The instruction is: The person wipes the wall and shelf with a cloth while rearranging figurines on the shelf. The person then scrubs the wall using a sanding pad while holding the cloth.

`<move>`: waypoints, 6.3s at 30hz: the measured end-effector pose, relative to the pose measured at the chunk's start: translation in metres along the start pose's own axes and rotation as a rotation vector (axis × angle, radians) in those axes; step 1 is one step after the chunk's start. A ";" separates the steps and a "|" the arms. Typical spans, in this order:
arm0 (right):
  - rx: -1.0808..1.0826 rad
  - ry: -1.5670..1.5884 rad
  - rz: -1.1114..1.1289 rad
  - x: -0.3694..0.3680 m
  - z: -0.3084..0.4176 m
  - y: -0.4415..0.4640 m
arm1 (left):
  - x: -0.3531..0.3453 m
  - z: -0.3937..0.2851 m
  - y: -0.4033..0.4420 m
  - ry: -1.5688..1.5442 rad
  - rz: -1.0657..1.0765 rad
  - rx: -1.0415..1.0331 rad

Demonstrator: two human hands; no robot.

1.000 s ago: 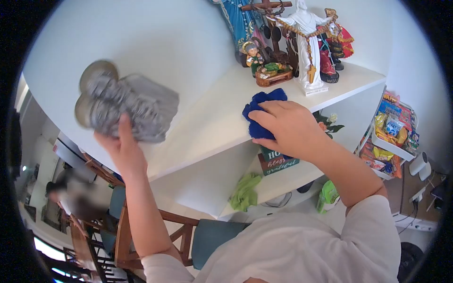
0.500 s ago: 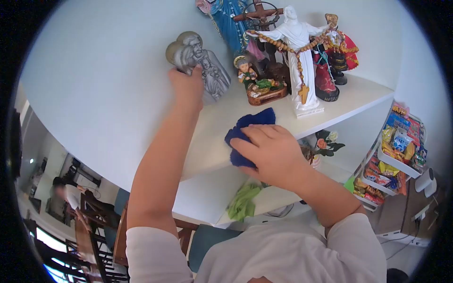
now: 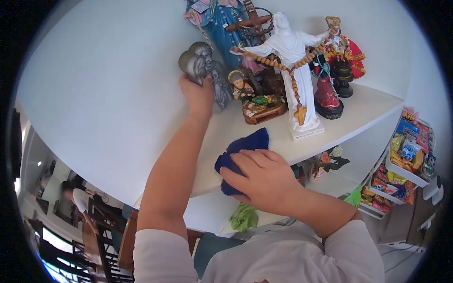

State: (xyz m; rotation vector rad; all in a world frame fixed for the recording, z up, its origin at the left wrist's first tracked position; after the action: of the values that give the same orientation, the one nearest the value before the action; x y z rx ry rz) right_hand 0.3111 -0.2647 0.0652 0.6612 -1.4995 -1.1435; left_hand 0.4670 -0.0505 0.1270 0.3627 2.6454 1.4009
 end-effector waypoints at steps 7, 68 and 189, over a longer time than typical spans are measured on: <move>0.020 0.011 -0.014 0.000 -0.001 -0.001 | 0.026 -0.035 0.013 0.352 0.243 -0.125; 0.052 0.008 -0.018 0.000 0.000 -0.005 | 0.049 -0.041 0.028 0.499 0.402 -0.034; -0.018 -0.102 -0.019 0.043 -0.050 -0.011 | 0.292 -0.016 0.013 0.402 0.126 0.256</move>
State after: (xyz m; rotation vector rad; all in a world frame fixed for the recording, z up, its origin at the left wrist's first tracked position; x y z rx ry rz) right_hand 0.3457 -0.3217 0.0704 0.6140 -1.5696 -1.2195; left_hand 0.1839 0.0221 0.1468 0.3038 3.1962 1.2832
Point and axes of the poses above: each hand's wrist, its own y-axis towards the middle knuckle, its own x-axis out of the back of the hand, z = x × y, the point moved 3 cm from there along y, towards the middle knuckle, and after that the axes turned 15 degrees about -z, right-handed, at the moved point
